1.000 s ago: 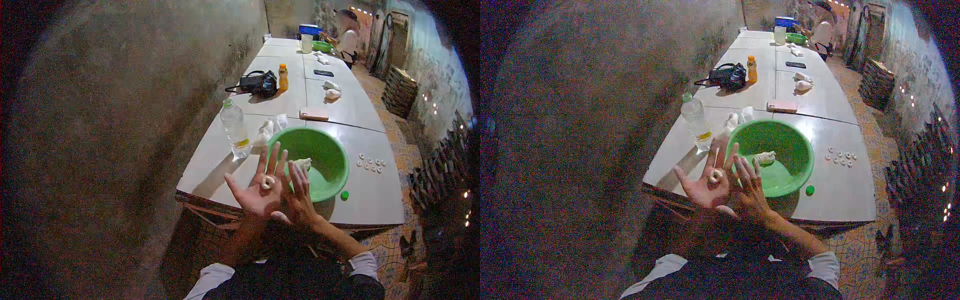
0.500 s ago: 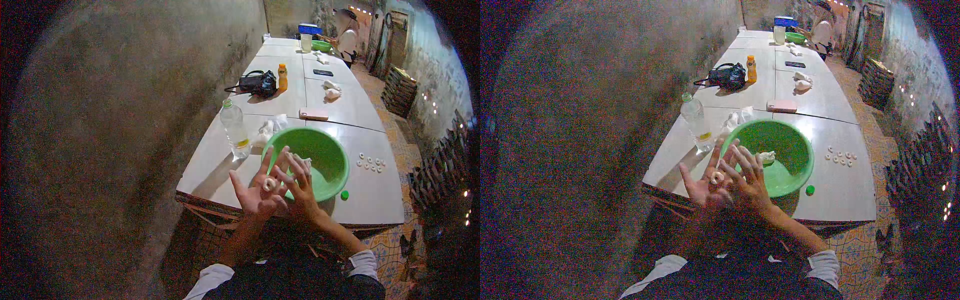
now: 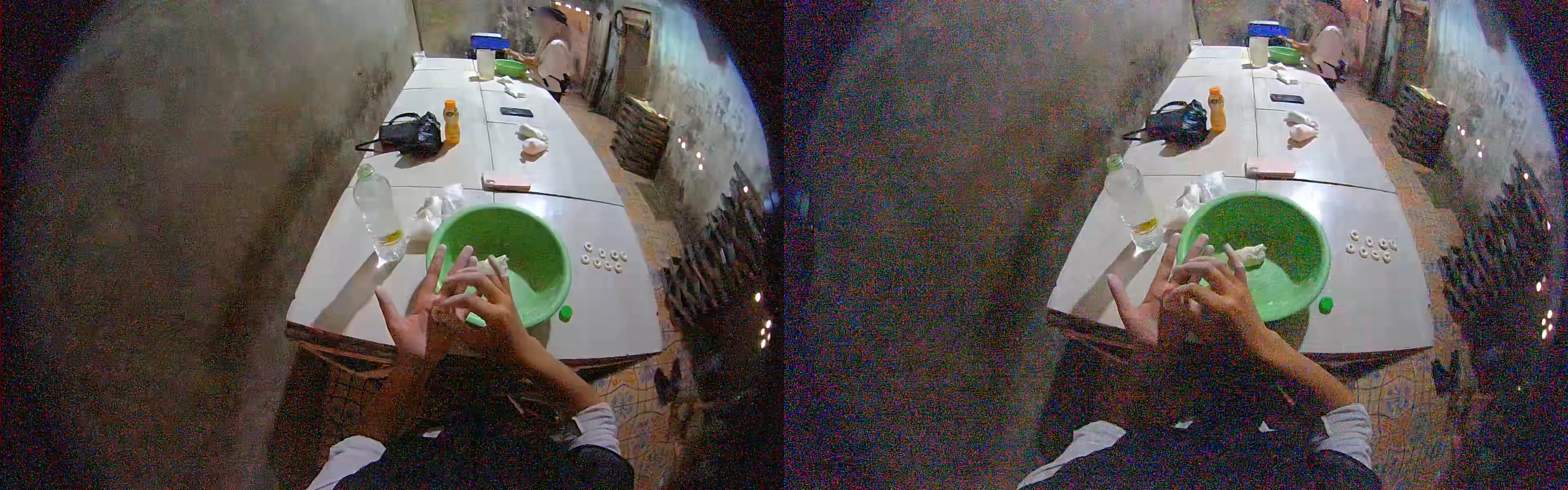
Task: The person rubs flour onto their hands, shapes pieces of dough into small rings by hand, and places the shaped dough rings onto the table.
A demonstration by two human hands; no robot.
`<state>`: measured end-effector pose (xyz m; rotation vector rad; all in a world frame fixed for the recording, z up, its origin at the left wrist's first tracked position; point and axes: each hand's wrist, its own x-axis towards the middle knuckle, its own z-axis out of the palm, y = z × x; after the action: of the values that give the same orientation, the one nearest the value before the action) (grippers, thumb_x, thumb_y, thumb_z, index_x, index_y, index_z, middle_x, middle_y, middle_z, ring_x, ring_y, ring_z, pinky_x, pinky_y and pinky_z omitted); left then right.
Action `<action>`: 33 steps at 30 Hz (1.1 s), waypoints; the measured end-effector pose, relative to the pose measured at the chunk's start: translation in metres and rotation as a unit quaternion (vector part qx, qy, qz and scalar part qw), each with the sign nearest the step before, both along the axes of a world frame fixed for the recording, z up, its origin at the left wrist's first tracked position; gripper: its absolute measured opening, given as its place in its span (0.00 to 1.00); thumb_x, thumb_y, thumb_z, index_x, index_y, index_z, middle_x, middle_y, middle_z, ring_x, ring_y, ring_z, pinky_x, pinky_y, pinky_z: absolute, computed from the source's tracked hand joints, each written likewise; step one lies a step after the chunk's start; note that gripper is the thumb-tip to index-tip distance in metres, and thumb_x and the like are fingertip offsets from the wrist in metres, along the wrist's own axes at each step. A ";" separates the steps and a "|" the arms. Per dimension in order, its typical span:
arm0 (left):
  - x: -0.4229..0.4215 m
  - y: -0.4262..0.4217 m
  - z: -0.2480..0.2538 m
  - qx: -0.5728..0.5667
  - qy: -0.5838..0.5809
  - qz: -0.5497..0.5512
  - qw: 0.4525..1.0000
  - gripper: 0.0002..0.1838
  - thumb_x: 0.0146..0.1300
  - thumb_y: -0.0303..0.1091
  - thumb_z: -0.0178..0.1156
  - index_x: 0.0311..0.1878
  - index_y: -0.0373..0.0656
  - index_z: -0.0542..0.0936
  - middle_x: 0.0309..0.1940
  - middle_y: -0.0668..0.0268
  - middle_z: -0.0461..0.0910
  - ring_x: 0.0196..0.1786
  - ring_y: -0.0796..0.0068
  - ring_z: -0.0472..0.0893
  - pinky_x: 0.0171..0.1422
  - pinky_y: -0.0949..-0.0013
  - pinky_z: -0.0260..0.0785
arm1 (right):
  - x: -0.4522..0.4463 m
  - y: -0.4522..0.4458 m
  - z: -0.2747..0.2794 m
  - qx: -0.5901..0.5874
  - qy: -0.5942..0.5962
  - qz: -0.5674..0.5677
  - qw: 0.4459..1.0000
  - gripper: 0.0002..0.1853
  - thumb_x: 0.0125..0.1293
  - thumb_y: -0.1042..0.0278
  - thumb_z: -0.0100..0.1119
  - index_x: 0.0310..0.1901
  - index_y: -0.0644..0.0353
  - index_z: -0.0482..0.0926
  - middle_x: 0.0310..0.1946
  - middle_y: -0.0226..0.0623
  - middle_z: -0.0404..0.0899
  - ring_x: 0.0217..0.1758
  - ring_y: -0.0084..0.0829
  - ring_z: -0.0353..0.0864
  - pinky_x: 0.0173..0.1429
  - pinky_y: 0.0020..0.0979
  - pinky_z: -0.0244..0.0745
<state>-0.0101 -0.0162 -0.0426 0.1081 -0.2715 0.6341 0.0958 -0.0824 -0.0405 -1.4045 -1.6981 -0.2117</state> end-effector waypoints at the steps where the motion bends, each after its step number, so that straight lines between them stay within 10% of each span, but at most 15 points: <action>1: -0.001 0.002 -0.002 0.052 0.012 0.010 0.999 0.56 0.51 0.79 0.35 0.71 0.43 0.41 0.71 0.48 0.41 0.72 0.53 0.48 0.72 0.55 0.45 | -0.001 0.002 -0.001 -0.002 -0.001 -0.004 1.000 0.11 0.46 0.70 0.63 0.35 0.47 0.78 0.49 0.27 0.75 0.57 0.30 0.71 0.69 0.54 0.47; 6: -0.003 0.010 -0.005 0.064 0.018 0.005 0.998 0.55 0.52 0.78 0.36 0.71 0.44 0.40 0.71 0.47 0.41 0.72 0.52 0.47 0.73 0.53 0.44 | -0.009 0.007 -0.006 0.007 -0.011 -0.002 1.000 0.14 0.49 0.69 0.62 0.40 0.48 0.79 0.33 0.23 0.79 0.44 0.25 0.78 0.68 0.48 0.51; 15: 0.001 0.009 -0.016 0.034 -0.015 0.006 0.999 0.51 0.56 0.74 0.36 0.70 0.40 0.48 0.70 0.49 0.45 0.72 0.50 0.47 0.72 0.45 0.41 | -0.021 -0.010 0.003 -0.035 0.070 0.003 0.997 0.22 0.51 0.72 0.67 0.48 0.55 0.72 0.38 0.31 0.82 0.44 0.30 0.82 0.67 0.47 0.54; 20: -0.004 0.012 -0.019 0.057 0.009 0.012 0.998 0.46 0.59 0.71 0.36 0.69 0.42 0.51 0.70 0.52 0.49 0.71 0.51 0.51 0.71 0.44 0.44 | -0.034 -0.019 0.008 -0.097 0.205 0.031 0.974 0.22 0.53 0.77 0.64 0.51 0.59 0.70 0.38 0.39 0.81 0.41 0.31 0.82 0.53 0.34 0.73; 33: -0.013 0.018 -0.034 0.275 0.235 0.133 0.923 0.24 0.64 0.43 0.53 0.58 0.38 0.66 0.55 0.57 0.69 0.53 0.71 0.72 0.56 0.68 0.68 | -0.004 -0.016 0.031 -0.123 0.470 0.119 0.866 0.26 0.56 0.72 0.64 0.55 0.62 0.66 0.37 0.41 0.80 0.42 0.28 0.81 0.48 0.29 0.75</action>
<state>-0.0227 0.0017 -0.0762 0.8412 0.0420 0.7651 0.0917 -0.0988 -0.0092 -1.1470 -1.0481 0.7517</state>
